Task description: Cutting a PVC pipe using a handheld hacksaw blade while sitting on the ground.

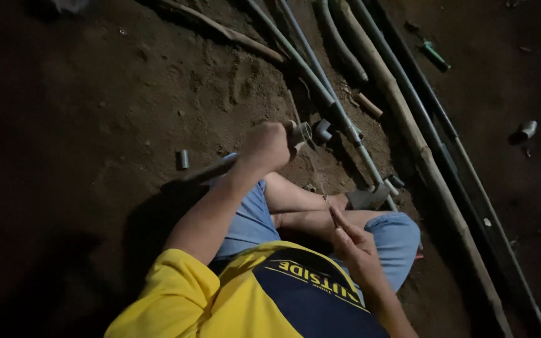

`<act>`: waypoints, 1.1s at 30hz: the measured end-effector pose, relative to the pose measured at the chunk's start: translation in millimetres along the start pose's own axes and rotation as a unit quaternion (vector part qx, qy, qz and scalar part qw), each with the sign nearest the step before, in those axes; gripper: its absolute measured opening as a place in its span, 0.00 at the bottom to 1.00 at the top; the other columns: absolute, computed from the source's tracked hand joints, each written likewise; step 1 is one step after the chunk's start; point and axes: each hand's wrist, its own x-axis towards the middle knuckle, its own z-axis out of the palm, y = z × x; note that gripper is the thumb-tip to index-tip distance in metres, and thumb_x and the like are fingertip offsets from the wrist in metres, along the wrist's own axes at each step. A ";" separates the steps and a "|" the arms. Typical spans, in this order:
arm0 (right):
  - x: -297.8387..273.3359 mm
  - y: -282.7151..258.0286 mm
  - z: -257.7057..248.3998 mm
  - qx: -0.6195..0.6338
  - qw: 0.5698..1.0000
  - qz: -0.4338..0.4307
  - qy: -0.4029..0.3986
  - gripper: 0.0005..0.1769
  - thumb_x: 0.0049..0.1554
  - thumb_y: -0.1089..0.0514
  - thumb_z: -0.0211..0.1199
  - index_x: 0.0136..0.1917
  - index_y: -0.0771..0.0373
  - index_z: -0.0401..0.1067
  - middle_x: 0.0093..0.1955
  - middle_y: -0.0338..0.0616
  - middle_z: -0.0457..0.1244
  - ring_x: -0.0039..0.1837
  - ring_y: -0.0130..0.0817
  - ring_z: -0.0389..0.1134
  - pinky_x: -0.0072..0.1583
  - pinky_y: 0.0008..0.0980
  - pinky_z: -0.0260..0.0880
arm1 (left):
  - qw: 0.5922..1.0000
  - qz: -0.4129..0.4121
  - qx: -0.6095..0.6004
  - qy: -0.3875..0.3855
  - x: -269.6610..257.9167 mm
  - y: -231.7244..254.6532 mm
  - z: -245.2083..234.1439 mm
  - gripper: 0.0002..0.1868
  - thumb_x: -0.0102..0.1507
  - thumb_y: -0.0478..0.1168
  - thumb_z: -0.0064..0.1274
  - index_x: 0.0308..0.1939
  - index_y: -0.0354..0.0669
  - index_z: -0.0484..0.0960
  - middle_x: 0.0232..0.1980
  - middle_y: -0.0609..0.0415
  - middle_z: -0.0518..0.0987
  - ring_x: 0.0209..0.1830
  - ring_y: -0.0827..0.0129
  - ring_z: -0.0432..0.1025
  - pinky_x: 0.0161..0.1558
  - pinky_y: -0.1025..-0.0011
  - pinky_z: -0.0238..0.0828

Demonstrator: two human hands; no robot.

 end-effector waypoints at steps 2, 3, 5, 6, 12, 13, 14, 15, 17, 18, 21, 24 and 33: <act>12.9 15.6 -3.5 -0.005 1.000 -0.008 -0.001 0.26 0.66 0.66 0.53 0.77 0.70 0.66 0.26 0.44 0.64 0.35 0.23 0.63 0.41 0.28 0.58 | 0.999 0.037 0.002 -0.003 -2.7 3.4 18.2 0.22 0.60 0.28 0.50 0.12 0.45 0.65 0.12 0.58 0.56 0.11 0.73 0.49 0.17 0.71 0.54; 17.0 23.3 -7.7 -0.013 1.000 -0.017 -0.002 0.26 0.67 0.65 0.52 0.77 0.71 0.65 0.26 0.44 0.64 0.34 0.24 0.61 0.42 0.30 0.58 | 0.997 0.078 0.002 -0.005 -4.5 7.2 29.6 0.23 0.57 0.28 0.51 0.10 0.48 0.63 0.11 0.60 0.52 0.13 0.76 0.43 0.17 0.76 0.50; 24.1 25.3 -10.4 -0.005 0.999 -0.032 -0.001 0.25 0.68 0.65 0.51 0.78 0.69 0.64 0.25 0.43 0.63 0.30 0.25 0.61 0.37 0.29 0.56 | 0.997 0.072 0.004 -0.039 -2.1 2.3 30.3 0.22 0.58 0.28 0.52 0.11 0.47 0.64 0.11 0.59 0.54 0.13 0.75 0.44 0.18 0.75 0.51; 28.5 26.3 -11.3 0.003 0.999 -0.050 -0.001 0.25 0.69 0.65 0.50 0.79 0.67 0.63 0.24 0.42 0.61 0.27 0.26 0.61 0.33 0.27 0.54 | 0.995 0.067 0.007 -0.070 0.3 -0.4 30.0 0.22 0.59 0.29 0.52 0.12 0.46 0.66 0.11 0.57 0.56 0.13 0.75 0.45 0.19 0.74 0.52; 9.6 -7.2 11.1 -0.070 0.997 -0.010 0.014 0.24 0.64 0.65 0.56 0.73 0.67 0.72 0.22 0.45 0.64 0.28 0.28 0.67 0.31 0.29 0.59 | 0.989 0.036 -0.001 0.145 4.4 -40.2 40.1 0.16 0.63 0.49 0.62 0.51 0.48 0.88 0.42 0.44 0.86 0.33 0.48 0.81 0.35 0.53 0.77; 12.9 -15.0 15.3 -0.069 0.997 -0.008 0.019 0.24 0.64 0.65 0.56 0.73 0.67 0.72 0.22 0.45 0.64 0.28 0.28 0.67 0.31 0.29 0.59 | 0.989 0.038 -0.001 0.141 0.9 -20.2 24.7 0.16 0.63 0.49 0.62 0.51 0.48 0.88 0.42 0.44 0.86 0.33 0.48 0.81 0.35 0.53 0.77; 16.2 -22.7 19.3 -0.078 0.997 -0.009 0.023 0.24 0.65 0.64 0.56 0.74 0.67 0.71 0.22 0.45 0.65 0.28 0.26 0.66 0.32 0.30 0.59 | 0.998 0.037 0.013 0.054 -2.4 -0.2 9.6 0.06 0.61 0.38 0.56 0.31 0.47 0.75 0.26 0.51 0.71 0.21 0.61 0.63 0.26 0.64 0.65; 18.4 -31.0 22.5 -0.086 0.996 -0.006 0.027 0.24 0.66 0.64 0.56 0.75 0.66 0.71 0.22 0.45 0.66 0.29 0.25 0.65 0.32 0.30 0.59 | 0.999 0.033 0.025 -0.034 -6.4 20.0 -4.4 0.23 0.58 0.28 0.50 0.10 0.46 0.62 0.10 0.59 0.56 0.10 0.75 0.45 0.17 0.75 0.54; 13.7 -6.2 9.2 -0.059 0.998 -0.009 0.023 0.26 0.67 0.64 0.55 0.77 0.64 0.68 0.47 0.48 0.67 0.52 0.30 0.65 0.51 0.35 0.63 | 0.999 0.029 0.005 -0.037 -7.0 21.1 4.5 0.20 0.58 0.28 0.50 0.12 0.43 0.66 0.11 0.55 0.60 0.10 0.72 0.50 0.18 0.72 0.59; 13.0 6.2 3.1 -0.032 0.999 -0.016 0.016 0.27 0.68 0.65 0.54 0.80 0.62 0.65 0.73 0.51 0.68 0.75 0.36 0.64 0.69 0.40 0.66 | 0.999 0.025 -0.013 -0.035 -6.4 21.5 7.4 0.18 0.58 0.27 0.51 0.13 0.40 0.70 0.12 0.51 0.64 0.11 0.68 0.56 0.18 0.69 0.64; 3.0 -12.1 7.9 -0.072 0.997 -0.011 0.007 0.24 0.65 0.66 0.56 0.74 0.66 0.71 0.24 0.46 0.67 0.31 0.27 0.68 0.33 0.26 0.59 | 0.990 -0.133 -0.026 -0.045 -17.2 23.8 -34.1 0.09 0.65 0.32 0.46 0.32 0.37 0.79 0.36 0.44 0.85 0.42 0.49 0.82 0.60 0.53 0.71; 4.2 -19.9 21.2 -0.039 0.999 0.010 0.004 0.25 0.64 0.65 0.57 0.74 0.65 0.73 0.24 0.44 0.66 0.32 0.22 0.64 0.33 0.27 0.55 | 0.995 -0.064 0.082 -0.013 -7.3 16.7 -12.8 0.08 0.60 0.28 0.53 0.27 0.37 0.83 0.27 0.44 0.79 0.32 0.51 0.82 0.32 0.55 0.80; 1.1 -22.9 22.4 -0.003 1.000 0.002 0.001 0.27 0.65 0.67 0.56 0.76 0.65 0.71 0.22 0.42 0.62 0.30 0.21 0.61 0.35 0.22 0.54 | 0.999 -0.035 0.021 0.004 -8.1 -0.5 -5.2 0.13 0.61 0.40 0.63 0.30 0.30 0.85 0.29 0.38 0.81 0.33 0.43 0.82 0.34 0.46 0.79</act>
